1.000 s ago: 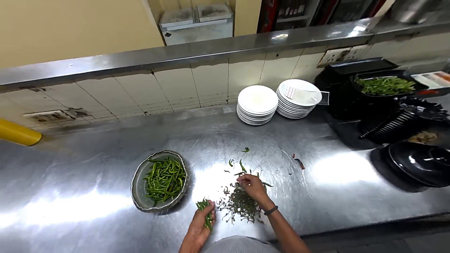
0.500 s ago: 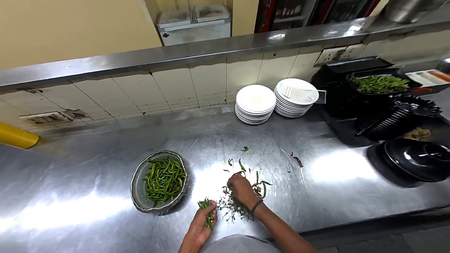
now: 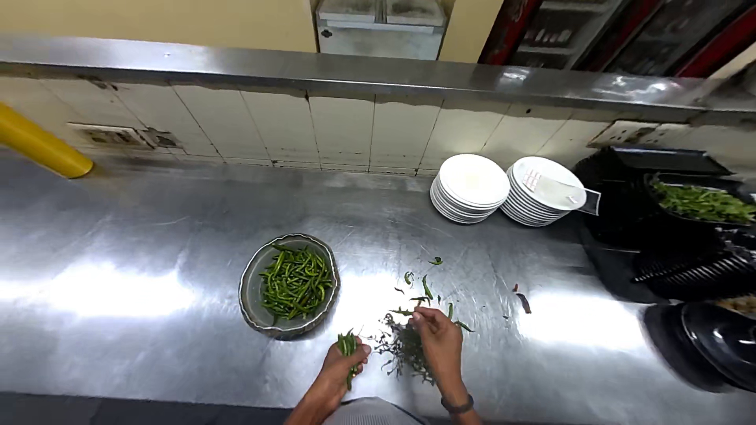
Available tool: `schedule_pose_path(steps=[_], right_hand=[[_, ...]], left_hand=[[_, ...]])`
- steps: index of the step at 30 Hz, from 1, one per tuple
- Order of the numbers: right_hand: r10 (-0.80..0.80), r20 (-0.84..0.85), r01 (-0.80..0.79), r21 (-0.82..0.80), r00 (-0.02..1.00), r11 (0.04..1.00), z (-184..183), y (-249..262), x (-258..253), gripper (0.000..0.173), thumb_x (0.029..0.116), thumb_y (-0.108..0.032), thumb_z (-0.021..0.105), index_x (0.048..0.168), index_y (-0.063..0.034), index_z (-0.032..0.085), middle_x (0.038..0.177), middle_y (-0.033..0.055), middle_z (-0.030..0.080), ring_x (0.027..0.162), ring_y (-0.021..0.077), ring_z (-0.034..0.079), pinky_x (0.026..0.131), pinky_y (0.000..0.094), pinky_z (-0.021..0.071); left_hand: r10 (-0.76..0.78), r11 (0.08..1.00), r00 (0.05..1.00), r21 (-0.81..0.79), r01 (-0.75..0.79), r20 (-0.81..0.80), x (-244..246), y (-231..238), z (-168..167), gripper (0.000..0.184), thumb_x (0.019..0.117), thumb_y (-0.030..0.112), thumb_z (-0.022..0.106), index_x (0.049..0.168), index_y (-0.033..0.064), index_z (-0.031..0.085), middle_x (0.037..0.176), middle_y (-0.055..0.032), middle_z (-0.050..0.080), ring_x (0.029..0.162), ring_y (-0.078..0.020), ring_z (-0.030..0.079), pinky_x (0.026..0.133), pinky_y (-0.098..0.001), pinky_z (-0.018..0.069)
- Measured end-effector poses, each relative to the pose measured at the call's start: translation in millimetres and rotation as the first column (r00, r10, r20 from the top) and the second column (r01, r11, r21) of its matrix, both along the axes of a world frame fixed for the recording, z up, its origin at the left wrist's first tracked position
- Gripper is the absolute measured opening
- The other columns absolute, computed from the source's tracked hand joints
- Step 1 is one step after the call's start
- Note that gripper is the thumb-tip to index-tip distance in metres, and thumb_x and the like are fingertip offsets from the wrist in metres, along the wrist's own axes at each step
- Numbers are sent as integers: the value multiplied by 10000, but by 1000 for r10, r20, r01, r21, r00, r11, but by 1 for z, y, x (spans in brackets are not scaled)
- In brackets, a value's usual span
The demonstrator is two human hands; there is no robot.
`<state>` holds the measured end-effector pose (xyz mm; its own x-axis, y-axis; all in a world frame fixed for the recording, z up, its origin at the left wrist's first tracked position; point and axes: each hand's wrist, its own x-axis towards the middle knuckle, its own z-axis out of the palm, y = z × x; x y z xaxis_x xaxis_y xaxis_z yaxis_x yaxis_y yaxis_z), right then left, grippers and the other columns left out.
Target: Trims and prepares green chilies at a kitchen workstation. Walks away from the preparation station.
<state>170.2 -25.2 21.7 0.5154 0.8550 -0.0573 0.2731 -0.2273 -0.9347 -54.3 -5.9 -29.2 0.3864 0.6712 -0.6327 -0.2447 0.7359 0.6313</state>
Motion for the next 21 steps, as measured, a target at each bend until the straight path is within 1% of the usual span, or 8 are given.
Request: schedule_pose_path(steps=[2,3,6,9,12,14,16,21], right_hand=[[-57,-475,34,-59,878,998,2,-5,-24,171,956,3,669,1100,95,676,929,185,754,808,267,757,754,392,657],[-92,-615,35,-103,783,994,-2,-8,-35,187,959,17,661,1117,115,647,949,217,742,829,295,755,774,414,654],[-141,-731,-7,-196,668,981,-21,-13,-67,188,958,32,651,1125,115,635,958,221,733,830,294,750,780,416,651],[-80,-681,-131,-253,728,959,-29,-15,-84,176,963,-4,665,1109,95,660,931,190,740,803,261,750,754,390,652],[194,-395,-332,-318,898,888,-41,-15,-83,131,946,-124,704,1012,-15,732,858,67,754,742,168,743,727,341,651],[311,-331,-418,-333,891,845,-45,-12,-78,171,955,-207,708,1007,-49,746,852,34,753,733,142,735,730,336,642],[310,-365,-422,-284,878,861,-48,-12,-73,177,957,-194,708,1026,-33,737,859,47,749,724,149,733,716,334,645],[385,-220,-428,-201,896,881,-49,-22,-53,144,949,-191,681,982,-55,713,828,23,713,710,121,692,699,310,607]], left_hand=[[-54,996,999,76,54,-8,-5,8,1,270,880,91,790,1067,9,614,910,-90,689,719,-125,636,616,-250,532],[-63,991,998,117,62,-1,-6,14,0,289,877,90,794,1090,2,620,986,-110,709,764,-134,648,641,-258,537],[-63,968,998,242,68,-26,-12,32,4,337,858,91,807,1123,-13,626,1116,-156,725,893,-189,690,724,-305,566],[-45,956,994,285,73,-103,-19,44,10,369,831,114,843,1085,-5,604,977,-132,718,842,-194,684,718,-316,575],[-51,955,987,282,92,-150,-24,45,14,386,814,117,853,1081,4,597,919,-106,715,799,-171,675,689,-299,563],[-55,954,989,286,92,-136,-24,46,13,397,815,110,847,1093,0,586,918,-119,717,795,-178,680,680,-298,563],[-47,962,995,264,67,-84,-18,44,12,398,823,98,838,1093,-14,567,921,-142,713,792,-190,682,686,-306,567],[-44,995,999,91,46,-16,5,43,25,214,1009,100,631,1145,-56,580,983,-191,720,817,-218,702,698,-309,581]])
